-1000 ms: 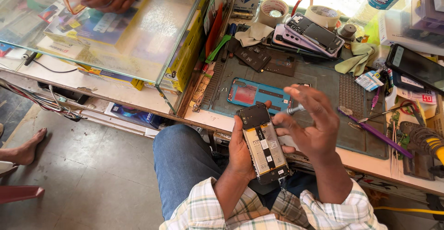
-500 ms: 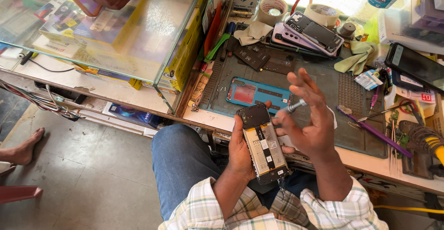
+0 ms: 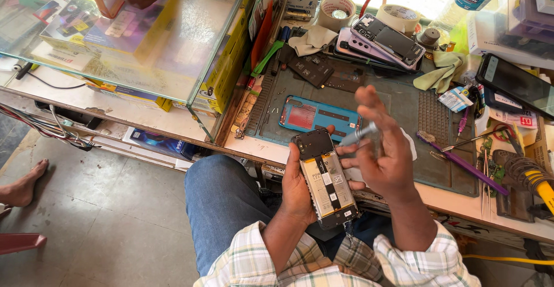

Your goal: The person uses a screwdriver to remove screws from the back of a disassembled smartphone. They then reassemble the device by aligning the screen and casing, and finally power on the phone to verify the repair.

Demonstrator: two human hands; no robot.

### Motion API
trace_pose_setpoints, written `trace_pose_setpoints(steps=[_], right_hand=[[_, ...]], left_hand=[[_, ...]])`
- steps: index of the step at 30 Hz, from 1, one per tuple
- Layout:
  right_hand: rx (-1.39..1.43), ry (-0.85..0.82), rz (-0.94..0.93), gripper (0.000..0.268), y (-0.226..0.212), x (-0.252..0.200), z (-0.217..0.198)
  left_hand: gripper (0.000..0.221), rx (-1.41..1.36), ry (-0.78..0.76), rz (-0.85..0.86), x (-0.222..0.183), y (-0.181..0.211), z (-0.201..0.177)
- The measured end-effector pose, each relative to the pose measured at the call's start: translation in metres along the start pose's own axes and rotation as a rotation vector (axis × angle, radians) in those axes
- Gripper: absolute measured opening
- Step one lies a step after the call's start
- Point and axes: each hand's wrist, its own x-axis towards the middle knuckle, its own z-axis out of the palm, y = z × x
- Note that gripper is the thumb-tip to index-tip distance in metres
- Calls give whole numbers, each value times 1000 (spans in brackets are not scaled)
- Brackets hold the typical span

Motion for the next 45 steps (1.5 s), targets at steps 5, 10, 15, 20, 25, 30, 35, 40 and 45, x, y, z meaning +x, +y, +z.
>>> trace_pose_setpoints(steps=[5,10,15,20,25,30,35,40,45], right_hand=[[-24,-3,-23,54,-2,3,1],[56,-6,47,53,-4,3,0],[113,-3,81,54,-3,2,1],[81,-18,64,57,-7,4,1],[101,-10,72,61,-8,4,-1],[82,13,97,55,-8,-1,0],[-29,39,68,64,1,-5,1],[268,-49,212,68,2,-9,-3],[201,-81,127,69,0,-9,1]], left_hand=[[83,-35,-16,6,-1,-1,0],[83,25,16,0,0,1,2],[84,46,30,-7,1,1,0],[84,88,19,2,3,1,0],[84,87,35,-5,2,2,4],[83,45,14,4,1,1,3],[84,42,7,14,0,0,0],[84,94,72,-6,2,-1,-1],[85,120,115,0,0,-2,-7]])
